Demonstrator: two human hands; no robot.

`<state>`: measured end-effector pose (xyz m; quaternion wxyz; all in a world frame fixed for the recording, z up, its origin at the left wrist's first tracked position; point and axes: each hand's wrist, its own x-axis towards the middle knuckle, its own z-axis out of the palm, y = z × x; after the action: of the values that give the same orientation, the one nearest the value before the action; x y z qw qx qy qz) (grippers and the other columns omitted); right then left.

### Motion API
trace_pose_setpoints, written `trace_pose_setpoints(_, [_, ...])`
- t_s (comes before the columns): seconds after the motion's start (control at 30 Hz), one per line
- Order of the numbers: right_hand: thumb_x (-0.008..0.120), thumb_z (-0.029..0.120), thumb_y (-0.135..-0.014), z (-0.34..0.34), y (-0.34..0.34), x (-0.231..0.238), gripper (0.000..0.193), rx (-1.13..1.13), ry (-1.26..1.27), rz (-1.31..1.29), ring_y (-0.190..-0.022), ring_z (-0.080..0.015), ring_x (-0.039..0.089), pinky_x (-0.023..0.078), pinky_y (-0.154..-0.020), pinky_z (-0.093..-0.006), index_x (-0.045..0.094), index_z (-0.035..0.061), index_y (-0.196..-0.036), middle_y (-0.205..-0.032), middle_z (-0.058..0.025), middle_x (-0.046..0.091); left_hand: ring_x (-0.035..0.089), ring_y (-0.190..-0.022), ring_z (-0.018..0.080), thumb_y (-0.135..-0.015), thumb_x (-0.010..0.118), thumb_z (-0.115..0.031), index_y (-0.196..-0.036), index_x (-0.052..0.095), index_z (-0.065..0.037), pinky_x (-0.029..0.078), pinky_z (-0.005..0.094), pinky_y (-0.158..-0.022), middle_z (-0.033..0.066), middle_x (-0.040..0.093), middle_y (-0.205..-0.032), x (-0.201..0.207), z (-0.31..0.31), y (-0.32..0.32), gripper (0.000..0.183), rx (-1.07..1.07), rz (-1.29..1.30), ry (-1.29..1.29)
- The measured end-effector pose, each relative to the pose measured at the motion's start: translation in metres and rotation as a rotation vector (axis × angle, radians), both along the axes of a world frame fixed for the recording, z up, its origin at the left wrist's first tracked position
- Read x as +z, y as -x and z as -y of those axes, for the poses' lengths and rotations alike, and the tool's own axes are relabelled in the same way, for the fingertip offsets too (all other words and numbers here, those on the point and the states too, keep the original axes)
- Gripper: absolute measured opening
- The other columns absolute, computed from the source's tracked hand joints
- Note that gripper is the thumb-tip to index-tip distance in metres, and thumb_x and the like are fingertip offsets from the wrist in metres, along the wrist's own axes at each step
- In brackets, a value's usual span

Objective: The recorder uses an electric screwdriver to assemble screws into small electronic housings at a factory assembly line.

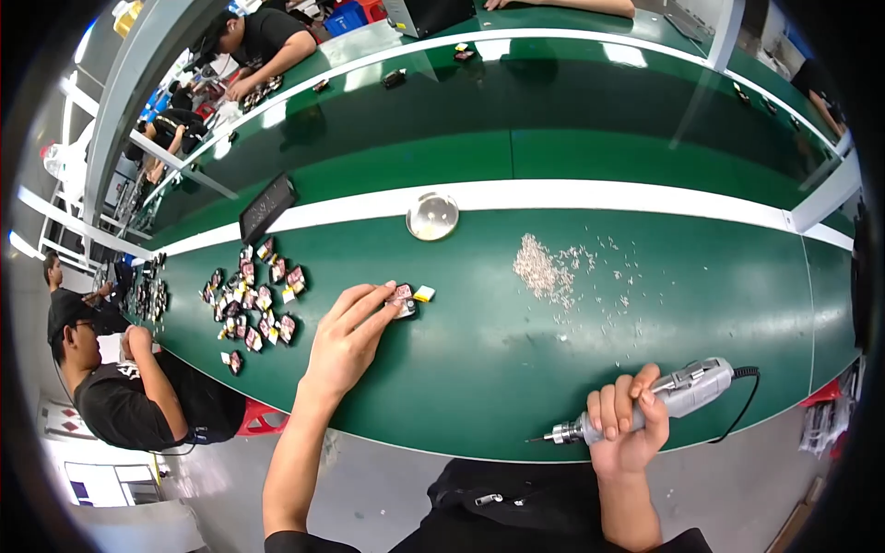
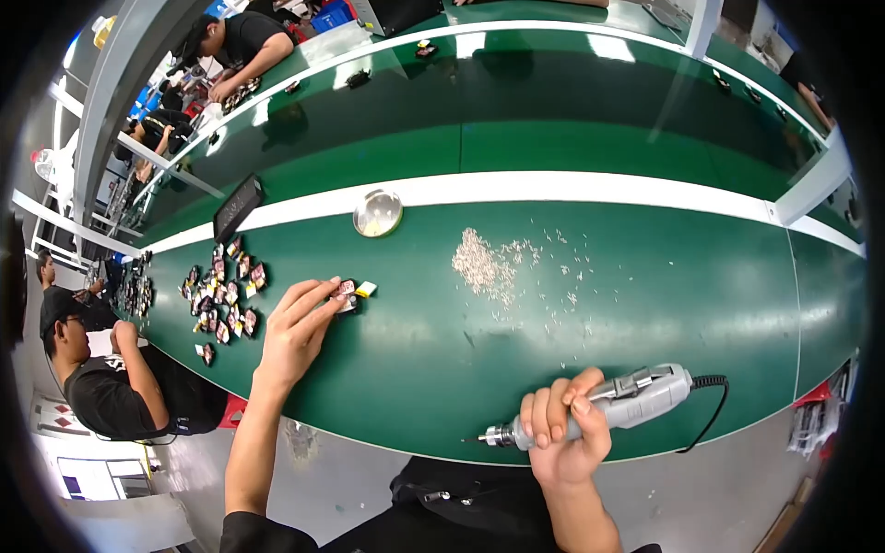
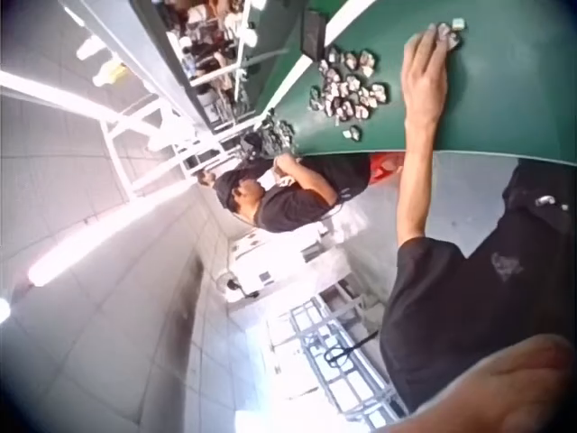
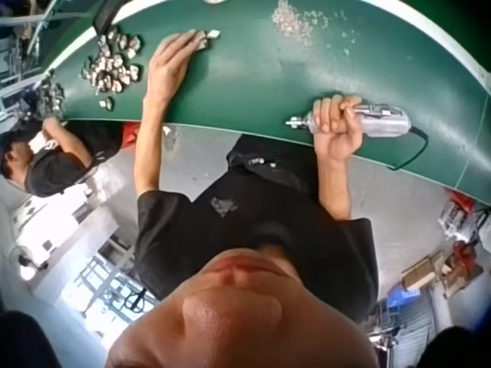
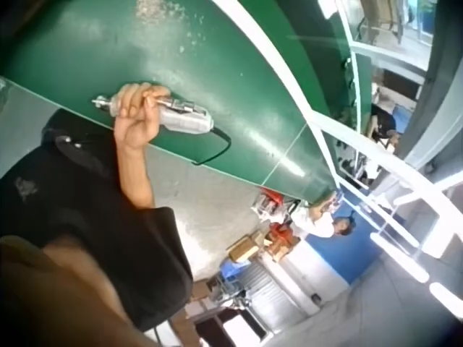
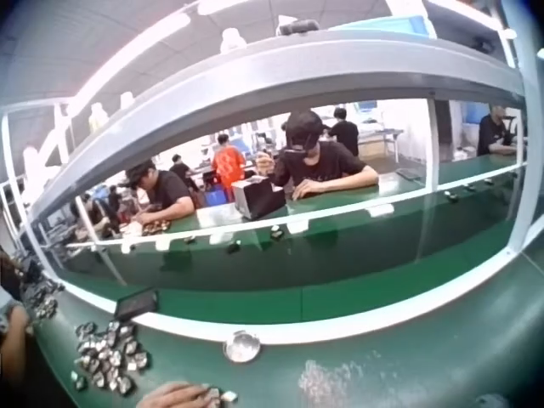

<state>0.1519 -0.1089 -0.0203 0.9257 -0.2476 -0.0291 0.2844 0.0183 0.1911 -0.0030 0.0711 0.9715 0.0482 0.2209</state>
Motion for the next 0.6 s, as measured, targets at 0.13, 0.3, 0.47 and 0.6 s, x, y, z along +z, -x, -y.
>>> trace_pose_setpoints(0.13, [0.048, 0.014, -0.087, 0.003, 0.003, 0.004, 0.009, 0.006, -0.010, 0.005, -0.043, -0.0120, 0.038, 0.036, -0.051, -0.0294, 0.044, 0.0069, -0.086, -0.052, -0.0011, 0.037, 0.057, -0.105, 0.0336, -0.067, 0.057, 0.016, -0.111, 0.060, 0.001, 0.048, 0.0388, -0.089, 0.0145, 0.060, -0.119, 0.003, 0.043, 0.013, 0.047, -0.015, -0.032, 0.201])
trace_pose_setpoints(0.3, [0.048, 0.014, -0.087, 0.010, 0.015, 0.003, 0.009, 0.022, -0.002, -0.016, -0.043, -0.0123, 0.037, 0.036, -0.050, -0.0289, 0.044, 0.0071, -0.084, -0.052, -0.0008, 0.037, 0.052, -0.112, 0.0355, -0.074, 0.055, 0.012, -0.121, 0.050, 0.001, 0.043, 0.0405, -0.094, 0.0165, 0.057, -0.119, 0.009, 0.071, 0.008, 0.048, 0.135, -0.010, 0.293])
trace_pose_setpoints(0.47, [0.049, 0.014, -0.087, 0.019, 0.026, 0.004, 0.009, 0.042, 0.007, -0.064, -0.043, -0.0122, 0.037, 0.036, -0.050, -0.0291, 0.044, 0.0073, -0.083, -0.052, -0.0003, 0.037, 0.058, -0.097, 0.0316, -0.077, 0.061, 0.004, -0.102, 0.059, 0.003, 0.048, 0.0392, -0.082, 0.0140, 0.061, -0.104, 0.011, 0.067, -0.002, 0.025, 0.134, 0.004, 0.225])
trace_pose_setpoints(0.6, [0.050, 0.015, -0.086, 0.029, 0.035, 0.004, 0.010, 0.057, 0.028, -0.087, -0.042, -0.0126, 0.037, 0.036, -0.050, -0.0292, 0.045, 0.0072, -0.083, -0.052, -0.0007, 0.037, 0.060, -0.089, 0.0302, -0.077, 0.063, 0.004, -0.093, 0.060, 0.003, 0.050, 0.0384, -0.076, 0.0118, 0.062, -0.096, 0.014, 0.067, -0.008, 0.017, 0.123, -0.024, 0.208])
